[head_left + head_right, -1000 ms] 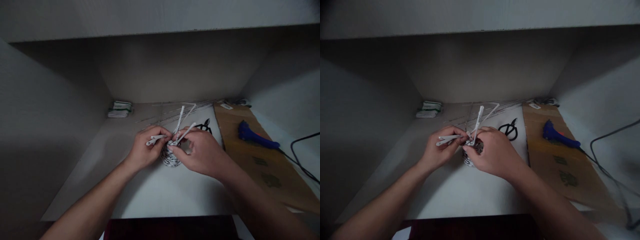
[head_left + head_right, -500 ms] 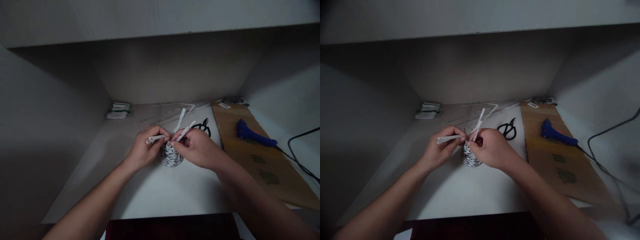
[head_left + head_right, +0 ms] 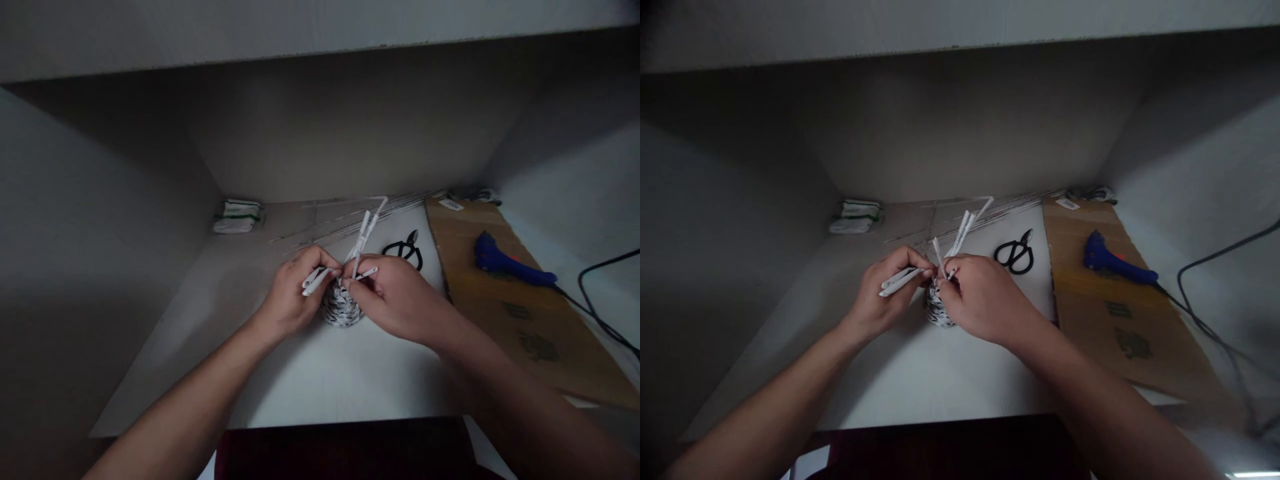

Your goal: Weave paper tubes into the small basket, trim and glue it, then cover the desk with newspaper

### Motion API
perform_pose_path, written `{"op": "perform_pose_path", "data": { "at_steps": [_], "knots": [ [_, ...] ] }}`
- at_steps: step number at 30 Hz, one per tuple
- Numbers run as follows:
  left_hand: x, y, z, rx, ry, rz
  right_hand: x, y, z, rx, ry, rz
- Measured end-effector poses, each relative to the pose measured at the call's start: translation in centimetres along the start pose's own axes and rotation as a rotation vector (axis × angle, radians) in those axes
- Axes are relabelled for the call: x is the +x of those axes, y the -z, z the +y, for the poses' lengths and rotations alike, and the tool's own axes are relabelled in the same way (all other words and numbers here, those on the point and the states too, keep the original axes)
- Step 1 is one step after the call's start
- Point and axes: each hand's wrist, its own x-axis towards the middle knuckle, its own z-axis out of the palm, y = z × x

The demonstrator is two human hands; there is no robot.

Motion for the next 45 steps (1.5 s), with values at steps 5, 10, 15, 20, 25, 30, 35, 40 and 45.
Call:
{"op": "perform_pose_path", "data": {
  "at_steps": [5, 10, 15, 20, 25, 30, 35, 40, 45],
  "knots": [
    [0.2, 0.1, -0.1, -0.039, 0.083, 0.001, 0.2, 0.0, 0.6, 0.052, -0.045, 0.035],
    [0.0, 0.3, 0.1, -0.062, 0.085, 0.006, 0.2, -0.4, 0.2, 0.106, -0.107, 0.132],
    [0.0, 0.1, 0.3, -0.03, 0.06, 0.028, 0.1, -0.8, -0.3, -0.09, -0.058, 0.149],
    [-0.2, -0.3, 0.3, -0.049, 0.085, 0.05, 0.1, -0.8, -0.4, -0.289, 0.011, 0.12],
    [0.0, -0.1, 0.3, -0.108, 0.137, 0.005, 0.5, -0.5, 0.4, -0.053, -0.055, 0.019],
    [0.6, 0.7, 0.1, -0.143, 0.127, -0.095, 0.8, -0.8, 1.8, 0.173, -0.089, -0.015],
    [0.7, 0.8, 0.0, -0.127, 0.139, -0.073, 0.8, -0.5, 2.4, 0.267, -0.048, -0.065],
    [0.7, 0.8, 0.2, -0.214, 0.228, -0.084, 0.7, -0.1, 2.2, 0.27, -0.064, -0.05],
    [0.7, 0.7, 0.3, -0.379, 0.266, -0.091, 0.8, -0.5, 2.4, 0.361, -0.123, -0.062]
  ]
}}
